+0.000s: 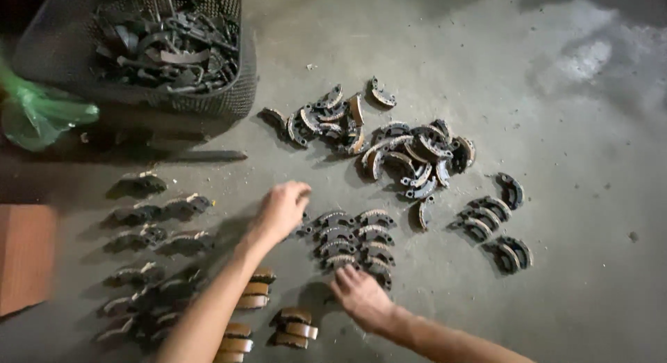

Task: Sorting and organizing motorcycle brake shoes into rows on the floor

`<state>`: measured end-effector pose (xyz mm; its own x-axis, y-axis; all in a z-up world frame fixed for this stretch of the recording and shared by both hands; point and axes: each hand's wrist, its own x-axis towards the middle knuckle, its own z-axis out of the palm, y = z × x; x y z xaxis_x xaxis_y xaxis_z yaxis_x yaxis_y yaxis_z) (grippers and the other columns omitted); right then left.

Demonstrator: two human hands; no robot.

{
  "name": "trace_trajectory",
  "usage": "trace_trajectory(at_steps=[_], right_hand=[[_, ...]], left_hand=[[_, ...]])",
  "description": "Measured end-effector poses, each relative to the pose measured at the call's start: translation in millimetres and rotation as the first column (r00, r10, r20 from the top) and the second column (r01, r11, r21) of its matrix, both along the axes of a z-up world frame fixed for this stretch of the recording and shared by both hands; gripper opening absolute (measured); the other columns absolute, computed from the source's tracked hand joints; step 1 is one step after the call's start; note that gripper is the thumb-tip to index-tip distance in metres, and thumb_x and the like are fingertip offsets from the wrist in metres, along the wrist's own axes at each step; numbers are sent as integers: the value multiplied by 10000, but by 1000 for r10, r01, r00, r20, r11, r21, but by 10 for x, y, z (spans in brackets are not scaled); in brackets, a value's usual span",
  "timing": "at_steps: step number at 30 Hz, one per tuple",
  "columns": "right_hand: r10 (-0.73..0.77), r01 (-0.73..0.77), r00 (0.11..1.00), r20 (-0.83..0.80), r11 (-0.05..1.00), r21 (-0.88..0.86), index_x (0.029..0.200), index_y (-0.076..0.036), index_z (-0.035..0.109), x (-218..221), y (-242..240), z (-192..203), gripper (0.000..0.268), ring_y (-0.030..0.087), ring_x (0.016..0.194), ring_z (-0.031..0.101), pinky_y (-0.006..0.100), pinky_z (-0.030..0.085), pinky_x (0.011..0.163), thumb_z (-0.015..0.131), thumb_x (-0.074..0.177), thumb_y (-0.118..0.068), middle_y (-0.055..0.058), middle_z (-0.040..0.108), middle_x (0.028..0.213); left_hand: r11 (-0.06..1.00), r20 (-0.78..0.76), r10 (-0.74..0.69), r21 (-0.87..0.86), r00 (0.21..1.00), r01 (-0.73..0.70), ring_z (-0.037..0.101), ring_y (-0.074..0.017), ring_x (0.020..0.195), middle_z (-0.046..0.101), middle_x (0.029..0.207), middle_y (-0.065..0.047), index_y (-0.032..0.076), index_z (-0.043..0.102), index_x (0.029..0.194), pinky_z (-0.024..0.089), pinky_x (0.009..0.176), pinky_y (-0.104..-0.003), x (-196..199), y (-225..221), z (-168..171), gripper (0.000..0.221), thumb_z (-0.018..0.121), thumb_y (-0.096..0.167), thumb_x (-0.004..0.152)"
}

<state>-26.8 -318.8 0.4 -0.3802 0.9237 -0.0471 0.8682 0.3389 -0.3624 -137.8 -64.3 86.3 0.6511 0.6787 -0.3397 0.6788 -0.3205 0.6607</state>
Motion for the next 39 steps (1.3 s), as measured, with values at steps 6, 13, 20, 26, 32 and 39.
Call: trace_trajectory(at_steps=[6, 13, 20, 26, 32, 39], right_hand=[[48, -48, 999, 6, 996, 79, 1194, 29, 557, -10, -23, -27, 397, 412, 1026, 560, 423, 499, 755, 608, 862, -183, 295, 542, 1213], [-65, 65, 988, -138, 998, -7, 1278, 5, 514, 236, 138, 135, 421, 307, 930, 536, 394, 484, 718, 579, 889, -143, 171, 513, 1089], [-310, 297, 818, -485, 949, -106, 1071, -53, 604, 719, 291, 572, 172, 185, 669, 618, 327, 585, 559, 678, 930, -118, 65, 619, 949], [-497, 602, 681, -537, 798, 26, 1113, -87, 702, 1246, 436, 415, 264, 366, 837, 741, 446, 609, 680, 743, 860, -24, 124, 708, 1028], [-386, 425, 801, -458, 905, -18, 1397, -18, 537, 1307, 443, 1277, 632, 501, 1210, 593, 596, 540, 960, 789, 825, -111, 251, 576, 1360], [-509, 456, 719, -474, 860, -230, 1047, -93, 712, 1338, -247, 1026, 160, 333, 756, 766, 394, 623, 656, 743, 892, -119, 83, 724, 859]], left_hand=[[913, 68, 359, 181, 931, -366, 661, -172, 577, 760, 892, -160, -25, 722, 1068, 577, 509, -249, 549, 927, -761, 126, 685, 44, 968], [721, 8, 679, 180, 734, -669, 660, -326, 752, 665, 890, -235, -83, 672, 998, 588, 657, -442, 1090, 1325, -1070, 443, 802, 275, 773], [690, 17, 712, 162, 702, -705, 650, -259, 583, 679, 668, -84, 102, 645, 645, 578, 640, -394, 801, 1366, -1201, 235, 837, 226, 700], [890, 153, 454, -24, 878, -456, 740, -378, 960, 754, 911, -197, 34, 754, 930, 578, 771, -476, 770, 518, -38, 279, 762, 261, 768], [928, 186, -5, -365, 983, 74, 724, -424, 1026, 763, 1001, -241, -12, 726, 1049, 567, 811, -536, 870, -767, 38, 372, 763, 169, 726], [918, 205, -49, -376, 977, 125, 737, -336, 1013, 778, 1007, -162, 69, 760, 1044, 582, 859, -430, 842, -980, -118, 291, 728, 208, 791]])
